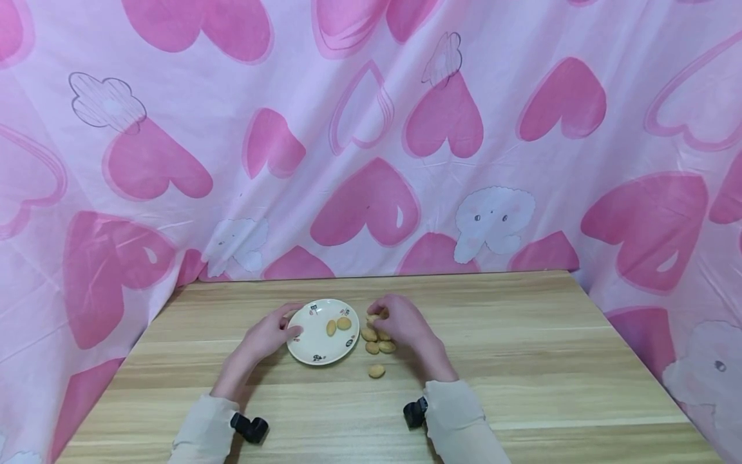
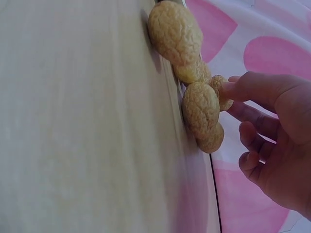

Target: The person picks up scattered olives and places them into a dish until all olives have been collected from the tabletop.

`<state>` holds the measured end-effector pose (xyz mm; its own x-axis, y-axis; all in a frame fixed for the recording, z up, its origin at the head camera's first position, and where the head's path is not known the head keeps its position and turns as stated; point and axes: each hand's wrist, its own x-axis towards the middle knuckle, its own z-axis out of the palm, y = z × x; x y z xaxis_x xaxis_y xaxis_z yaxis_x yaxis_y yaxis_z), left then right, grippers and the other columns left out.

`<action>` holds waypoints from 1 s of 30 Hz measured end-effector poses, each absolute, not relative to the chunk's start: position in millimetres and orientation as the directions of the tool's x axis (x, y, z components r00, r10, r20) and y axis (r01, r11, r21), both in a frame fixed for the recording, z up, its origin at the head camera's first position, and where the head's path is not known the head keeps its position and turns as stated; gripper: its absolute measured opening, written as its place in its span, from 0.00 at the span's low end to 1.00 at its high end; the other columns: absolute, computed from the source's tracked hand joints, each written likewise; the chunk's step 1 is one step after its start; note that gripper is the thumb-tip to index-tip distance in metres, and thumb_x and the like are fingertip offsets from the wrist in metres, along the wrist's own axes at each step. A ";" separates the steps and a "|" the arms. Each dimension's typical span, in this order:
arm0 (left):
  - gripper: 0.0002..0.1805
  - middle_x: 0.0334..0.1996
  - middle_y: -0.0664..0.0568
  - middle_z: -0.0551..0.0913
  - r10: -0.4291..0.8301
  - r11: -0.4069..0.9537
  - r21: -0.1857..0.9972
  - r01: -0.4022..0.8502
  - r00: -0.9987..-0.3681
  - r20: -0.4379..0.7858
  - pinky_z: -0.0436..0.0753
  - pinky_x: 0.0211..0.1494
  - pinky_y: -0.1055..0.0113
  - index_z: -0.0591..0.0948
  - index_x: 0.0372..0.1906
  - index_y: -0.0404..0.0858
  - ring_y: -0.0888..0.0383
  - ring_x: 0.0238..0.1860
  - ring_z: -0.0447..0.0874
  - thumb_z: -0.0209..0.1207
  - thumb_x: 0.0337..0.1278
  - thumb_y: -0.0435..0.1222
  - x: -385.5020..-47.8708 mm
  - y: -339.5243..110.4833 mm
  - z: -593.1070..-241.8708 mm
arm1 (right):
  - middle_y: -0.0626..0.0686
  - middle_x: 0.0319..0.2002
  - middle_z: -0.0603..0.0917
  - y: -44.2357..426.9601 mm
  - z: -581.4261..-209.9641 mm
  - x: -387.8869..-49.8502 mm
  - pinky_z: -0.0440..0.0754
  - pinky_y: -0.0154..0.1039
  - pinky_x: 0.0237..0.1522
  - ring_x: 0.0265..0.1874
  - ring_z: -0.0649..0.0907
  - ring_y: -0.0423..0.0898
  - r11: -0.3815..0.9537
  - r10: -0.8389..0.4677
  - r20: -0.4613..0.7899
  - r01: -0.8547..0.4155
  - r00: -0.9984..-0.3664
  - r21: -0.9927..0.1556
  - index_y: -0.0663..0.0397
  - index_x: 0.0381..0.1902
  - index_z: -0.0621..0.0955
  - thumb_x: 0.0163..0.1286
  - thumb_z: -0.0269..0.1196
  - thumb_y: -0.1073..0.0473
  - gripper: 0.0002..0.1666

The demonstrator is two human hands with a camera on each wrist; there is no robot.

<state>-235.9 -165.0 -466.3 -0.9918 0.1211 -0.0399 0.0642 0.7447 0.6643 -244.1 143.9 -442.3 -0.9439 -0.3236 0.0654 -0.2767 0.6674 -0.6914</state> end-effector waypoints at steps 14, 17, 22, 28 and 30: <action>0.29 0.42 0.53 0.87 0.120 0.758 0.649 0.065 -0.992 -0.041 0.75 0.56 0.47 0.73 0.68 0.53 0.56 0.46 0.82 0.63 0.62 0.44 -236.0 -164.1 -465.2 | 0.45 0.39 0.84 128.1 -434.0 -237.3 0.76 0.36 0.33 0.29 0.76 0.41 0.648 -0.379 0.099 -0.341 -0.920 -0.681 0.49 0.45 0.88 0.63 0.69 0.60 0.12; 0.29 0.42 0.54 0.87 0.121 0.757 0.650 0.062 -0.992 -0.046 0.75 0.56 0.48 0.73 0.69 0.53 0.56 0.46 0.81 0.63 0.62 0.44 -235.9 -164.0 -464.9 | 0.44 0.39 0.84 124.0 -434.7 -236.2 0.76 0.35 0.35 0.30 0.76 0.41 0.645 -0.398 0.110 -0.363 -0.911 -0.672 0.49 0.44 0.88 0.62 0.69 0.61 0.12; 0.29 0.47 0.51 0.87 0.121 0.758 0.650 0.064 -0.992 -0.044 0.74 0.58 0.45 0.73 0.69 0.52 0.54 0.50 0.82 0.63 0.62 0.44 -235.1 -164.5 -464.5 | 0.43 0.39 0.84 115.6 -434.8 -233.5 0.75 0.34 0.35 0.30 0.75 0.40 0.633 -0.437 0.111 -0.393 -0.893 -0.667 0.48 0.44 0.88 0.62 0.69 0.60 0.11; 0.29 0.46 0.50 0.87 0.123 0.756 0.651 0.066 -0.991 -0.043 0.74 0.58 0.45 0.73 0.69 0.51 0.54 0.49 0.82 0.63 0.62 0.44 -234.7 -164.4 -463.9 | 0.43 0.38 0.85 105.8 -439.5 -233.4 0.77 0.34 0.35 0.33 0.78 0.41 0.623 -0.482 0.116 -0.432 -0.869 -0.652 0.49 0.44 0.88 0.62 0.70 0.60 0.11; 0.29 0.48 0.49 0.87 0.123 0.754 0.654 0.066 -0.992 -0.042 0.74 0.59 0.44 0.73 0.69 0.51 0.53 0.51 0.82 0.63 0.62 0.44 -234.6 -164.2 -463.9 | 0.44 0.39 0.86 103.2 -441.1 -233.5 0.77 0.33 0.37 0.35 0.79 0.42 0.617 -0.495 0.114 -0.441 -0.861 -0.651 0.49 0.43 0.88 0.62 0.69 0.61 0.11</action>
